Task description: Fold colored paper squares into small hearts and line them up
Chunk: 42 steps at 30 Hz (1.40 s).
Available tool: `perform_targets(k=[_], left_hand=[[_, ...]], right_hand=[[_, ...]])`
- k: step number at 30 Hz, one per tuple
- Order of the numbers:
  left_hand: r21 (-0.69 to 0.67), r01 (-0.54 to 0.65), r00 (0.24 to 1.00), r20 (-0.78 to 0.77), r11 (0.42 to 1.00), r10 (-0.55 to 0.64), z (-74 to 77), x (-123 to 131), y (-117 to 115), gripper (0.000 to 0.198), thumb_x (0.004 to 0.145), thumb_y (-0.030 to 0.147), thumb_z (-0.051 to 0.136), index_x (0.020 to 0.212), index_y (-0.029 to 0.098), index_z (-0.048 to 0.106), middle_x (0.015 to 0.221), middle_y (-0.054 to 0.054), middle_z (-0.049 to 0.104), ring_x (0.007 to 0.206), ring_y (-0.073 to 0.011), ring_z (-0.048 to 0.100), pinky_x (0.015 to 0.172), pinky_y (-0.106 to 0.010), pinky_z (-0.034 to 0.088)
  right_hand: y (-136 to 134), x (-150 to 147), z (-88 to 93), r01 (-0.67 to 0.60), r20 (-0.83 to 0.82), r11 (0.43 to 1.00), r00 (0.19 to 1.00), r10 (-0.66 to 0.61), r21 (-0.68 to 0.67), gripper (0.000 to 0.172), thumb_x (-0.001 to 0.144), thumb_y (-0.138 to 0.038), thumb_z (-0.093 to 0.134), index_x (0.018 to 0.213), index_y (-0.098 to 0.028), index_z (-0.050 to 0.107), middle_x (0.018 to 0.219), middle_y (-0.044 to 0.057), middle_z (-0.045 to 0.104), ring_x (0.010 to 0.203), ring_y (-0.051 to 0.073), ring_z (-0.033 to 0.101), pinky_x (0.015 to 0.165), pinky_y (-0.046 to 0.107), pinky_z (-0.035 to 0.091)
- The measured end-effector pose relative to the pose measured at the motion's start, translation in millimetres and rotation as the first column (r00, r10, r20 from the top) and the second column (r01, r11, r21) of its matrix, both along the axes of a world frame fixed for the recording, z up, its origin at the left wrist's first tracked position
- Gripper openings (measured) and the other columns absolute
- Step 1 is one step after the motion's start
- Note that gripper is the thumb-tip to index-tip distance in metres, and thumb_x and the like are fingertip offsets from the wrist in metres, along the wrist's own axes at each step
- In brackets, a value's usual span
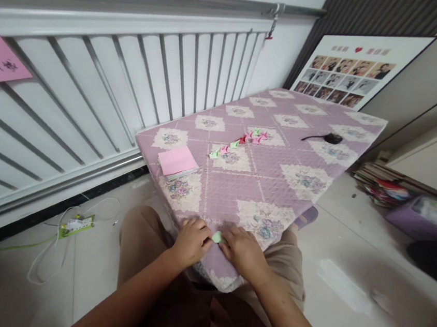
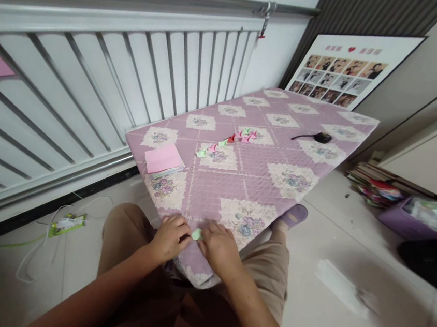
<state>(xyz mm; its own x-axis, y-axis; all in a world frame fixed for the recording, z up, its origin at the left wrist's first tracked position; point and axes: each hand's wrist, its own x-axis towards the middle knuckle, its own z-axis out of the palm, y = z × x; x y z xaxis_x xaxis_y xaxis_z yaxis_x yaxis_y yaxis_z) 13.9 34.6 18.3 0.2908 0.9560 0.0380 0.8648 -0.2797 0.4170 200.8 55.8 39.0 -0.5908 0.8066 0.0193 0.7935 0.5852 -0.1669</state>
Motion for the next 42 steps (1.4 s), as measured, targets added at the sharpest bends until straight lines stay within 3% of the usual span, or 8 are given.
perform_targets(k=[15, 23, 28, 34, 42], left_hand=[[-0.021, -0.118, 0.968, 0.221, 0.993, 0.120, -2.1, 12, 1, 0.007, 0.083, 0.020, 0.056, 0.084, 0.021, 0.063, 0.089, -0.003, 0.063, 0.089, -0.0191, 0.055, 0.081, -0.032, 0.038], [-0.063, -0.167, 0.924, 0.338, 0.984, 0.179, -9.7, 27, 11, 0.012, 0.075, 0.011, 0.055, 0.077, 0.020, 0.062, 0.083, -0.002, 0.060, 0.082, -0.0172, 0.055, 0.075, -0.029, 0.038], [-0.083, -0.187, 0.877, 0.435, 0.979, 0.204, -15.4, 36, 12, 0.014, 0.072, 0.006, 0.053, 0.075, 0.019, 0.058, 0.083, -0.002, 0.059, 0.084, -0.0171, 0.055, 0.076, -0.029, 0.041], [-0.101, -0.236, 0.742, 0.624, 0.966, 0.247, -15.1, 46, 10, 0.025, 0.076, 0.008, 0.047, 0.095, 0.020, 0.058, 0.094, -0.004, 0.063, 0.090, -0.0175, 0.058, 0.082, -0.030, 0.045], [-0.145, -0.171, 0.717, 0.660, 0.975, 0.224, -0.8, 44, 8, 0.024, 0.079, 0.009, 0.044, 0.091, 0.019, 0.062, 0.090, -0.004, 0.067, 0.085, -0.0177, 0.061, 0.078, -0.028, 0.046]], right_hand=[[-1, -6, 4.4, 0.038, 0.046, 0.999, 0.998, -0.039, 0.005, 0.021, 0.092, -0.025, 0.046, 0.089, -0.019, 0.066, 0.091, 0.007, 0.066, 0.085, 0.021, 0.060, 0.074, 0.031, 0.043], [4, -8, 2.8, 0.062, 0.094, 0.996, 0.993, -0.067, 0.060, 0.017, 0.087, -0.015, 0.050, 0.086, -0.020, 0.067, 0.087, 0.006, 0.067, 0.084, 0.022, 0.063, 0.068, 0.030, 0.046], [6, -10, 0.3, 0.117, -0.013, 0.991, 0.993, -0.117, 0.068, 0.021, 0.081, -0.007, 0.052, 0.090, -0.020, 0.066, 0.087, 0.005, 0.068, 0.082, 0.020, 0.064, 0.070, 0.027, 0.047], [1, -15, -0.9, 0.245, -0.220, 0.969, 0.947, -0.235, 0.018, 0.021, 0.085, -0.006, 0.043, 0.088, -0.018, 0.060, 0.080, 0.004, 0.068, 0.074, 0.019, 0.066, 0.066, 0.027, 0.047], [-6, -17, -2.3, 0.241, -0.489, 0.962, 0.829, -0.273, -0.128, 0.015, 0.090, -0.019, 0.040, 0.079, -0.023, 0.048, 0.070, 0.001, 0.066, 0.063, 0.016, 0.064, 0.056, 0.023, 0.044]])
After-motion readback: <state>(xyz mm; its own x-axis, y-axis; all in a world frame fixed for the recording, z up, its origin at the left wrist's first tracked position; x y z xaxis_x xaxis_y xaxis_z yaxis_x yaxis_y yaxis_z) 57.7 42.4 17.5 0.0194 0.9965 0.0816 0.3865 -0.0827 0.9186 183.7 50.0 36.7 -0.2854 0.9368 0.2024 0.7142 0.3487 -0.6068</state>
